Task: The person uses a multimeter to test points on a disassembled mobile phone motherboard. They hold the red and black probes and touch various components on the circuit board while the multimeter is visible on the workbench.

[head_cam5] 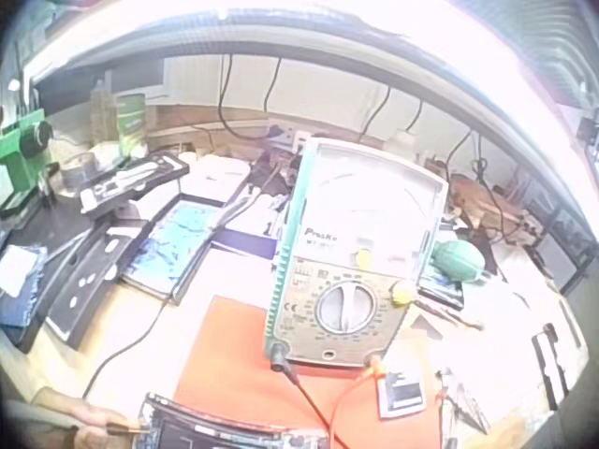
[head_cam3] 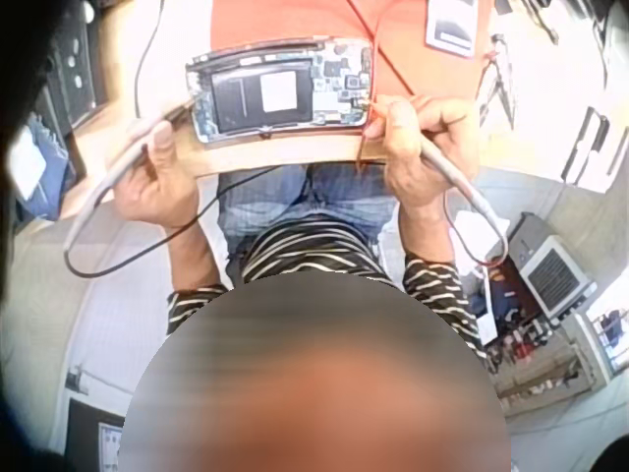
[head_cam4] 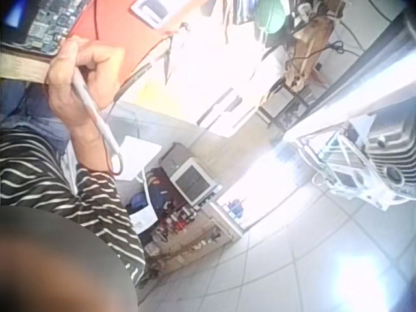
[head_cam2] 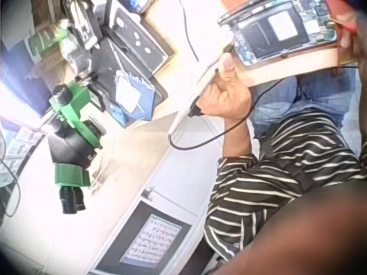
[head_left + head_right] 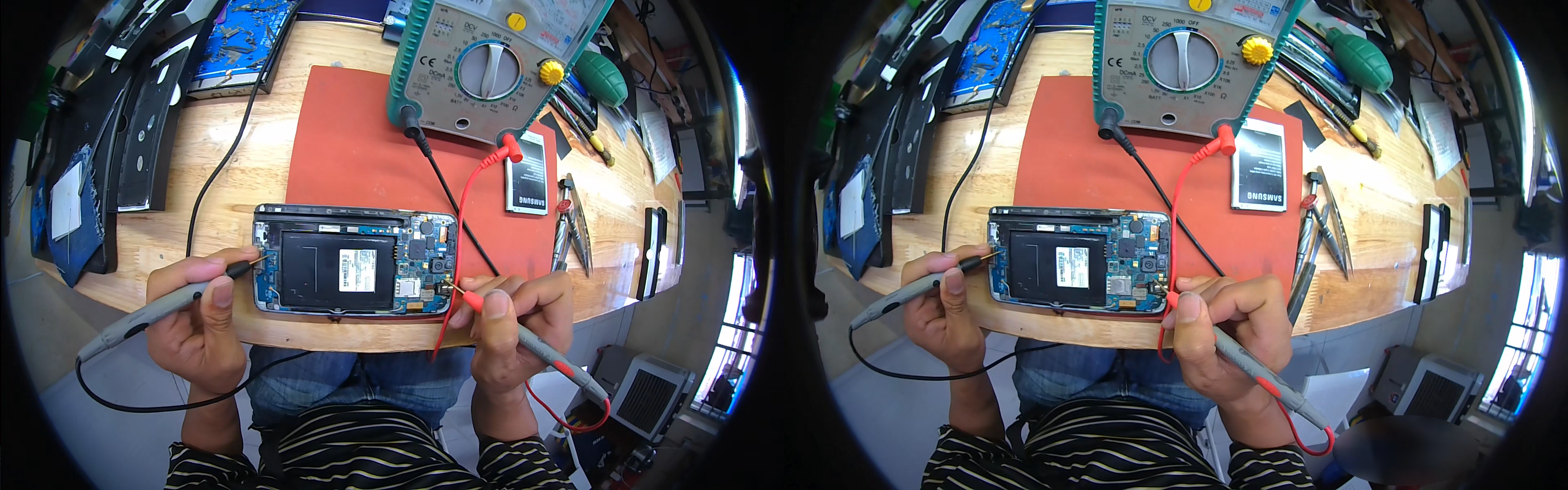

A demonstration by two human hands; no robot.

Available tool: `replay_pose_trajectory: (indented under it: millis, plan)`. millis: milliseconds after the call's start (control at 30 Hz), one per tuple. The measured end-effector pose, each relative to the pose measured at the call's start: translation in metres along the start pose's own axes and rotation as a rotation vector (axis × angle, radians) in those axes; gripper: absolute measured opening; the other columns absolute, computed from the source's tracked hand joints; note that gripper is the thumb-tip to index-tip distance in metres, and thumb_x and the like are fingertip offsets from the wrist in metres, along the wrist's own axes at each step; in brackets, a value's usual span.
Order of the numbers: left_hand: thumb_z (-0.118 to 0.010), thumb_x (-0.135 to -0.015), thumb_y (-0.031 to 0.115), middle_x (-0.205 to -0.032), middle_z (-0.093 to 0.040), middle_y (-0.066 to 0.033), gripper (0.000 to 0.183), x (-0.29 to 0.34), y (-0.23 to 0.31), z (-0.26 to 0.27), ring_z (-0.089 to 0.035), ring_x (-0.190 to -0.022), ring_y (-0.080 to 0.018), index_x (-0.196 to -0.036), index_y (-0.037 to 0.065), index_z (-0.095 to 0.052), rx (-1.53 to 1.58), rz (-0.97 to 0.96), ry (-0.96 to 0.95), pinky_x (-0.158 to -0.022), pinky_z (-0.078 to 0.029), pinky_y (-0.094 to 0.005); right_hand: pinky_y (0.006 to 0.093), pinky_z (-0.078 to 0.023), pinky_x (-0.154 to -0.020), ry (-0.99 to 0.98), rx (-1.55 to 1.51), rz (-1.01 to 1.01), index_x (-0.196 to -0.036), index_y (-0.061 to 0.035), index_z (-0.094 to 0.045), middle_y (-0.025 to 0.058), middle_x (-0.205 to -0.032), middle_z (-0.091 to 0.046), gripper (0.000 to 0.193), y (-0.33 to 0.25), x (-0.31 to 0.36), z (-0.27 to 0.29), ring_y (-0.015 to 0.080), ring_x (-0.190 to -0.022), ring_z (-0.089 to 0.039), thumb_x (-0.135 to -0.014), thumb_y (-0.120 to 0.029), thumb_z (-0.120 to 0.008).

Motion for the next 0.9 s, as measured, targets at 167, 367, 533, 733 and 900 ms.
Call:
replay_pose_trajectory:
  millis: [167,367,533,733,900]
  plan:
    - [-0.055,-0.097,0.002,-0.098,-0.067,-0.0278,0.012,0.0,0.0003,0.0003,-0.069,-0.095,-0.0295,-0.107,-0.003,-0.05,-0.021,0.0,0.009,-0.089,-0.053,-0.0354,0.0375,-0.057,-0.075,-0.001,0.028,0.006,-0.089,-0.0027,-0.041,0.0083,-0.065,-0.061,0.019,-0.0007,-0.0003,-0.0004,0.0139,-0.062,-0.064,-0.091,0.001,-0.059]
    - [-0.054,-0.1,0.009,-0.099,-0.068,-0.026,0.012,0.0009,-0.001,-0.0005,-0.066,-0.095,-0.0238,-0.107,0.0,-0.05,-0.053,0.024,0.005,-0.09,-0.049,-0.0317,0.0378,-0.059,-0.073,-0.016,0.083,0.04,-0.087,-0.0022,-0.041,0.0078,-0.066,-0.061,0.02,-0.0021,-0.0021,-0.0017,0.0143,-0.063,-0.066,-0.09,0.001,-0.061]
    - [-0.056,-0.097,0.002,-0.098,-0.067,-0.0279,0.013,-0.0002,0.0004,-0.0001,-0.069,-0.095,-0.0308,-0.107,-0.004,-0.05,-0.005,0.0,0.012,-0.089,-0.054,-0.036,0.038,-0.059,-0.074,0.013,0.066,0.016,-0.086,-0.0025,-0.042,0.007,-0.064,-0.062,0.019,0.0005,-0.0015,-0.0009,0.0132,-0.061,-0.065,-0.089,0.001,-0.061]
    - [-0.056,-0.097,0.002,-0.098,-0.068,-0.0281,0.013,-0.0002,0.0003,-0.0002,-0.069,-0.096,-0.0301,-0.107,-0.003,-0.05,0.005,0.013,0.007,-0.089,-0.053,-0.0359,0.0354,-0.059,-0.071,-0.005,0.081,0.031,-0.085,-0.0022,-0.042,0.008,-0.064,-0.062,0.019,-0.0004,-0.0025,-0.0019,0.013,-0.059,-0.063,-0.088,0.003,-0.061]
    - [-0.056,-0.097,0.0,-0.098,-0.068,-0.0279,0.013,-0.0003,-0.0004,0.0,-0.069,-0.095,-0.0291,-0.107,-0.003,-0.05,0.021,-0.008,0.008,-0.089,-0.053,-0.0352,0.0363,-0.059,-0.073,-0.009,0.094,0.034,-0.085,-0.0023,-0.043,0.0072,-0.064,-0.062,0.019,-0.001,-0.0024,-0.0025,0.0128,-0.059,-0.063,-0.089,0.002,-0.06]
Point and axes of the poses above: each hand's wrist, its own x-axis away from the middle knuckle, its own z-axis out of the back of the hand, y = z × x, the point moved 8 cm from there along -x, towards the middle knuckle
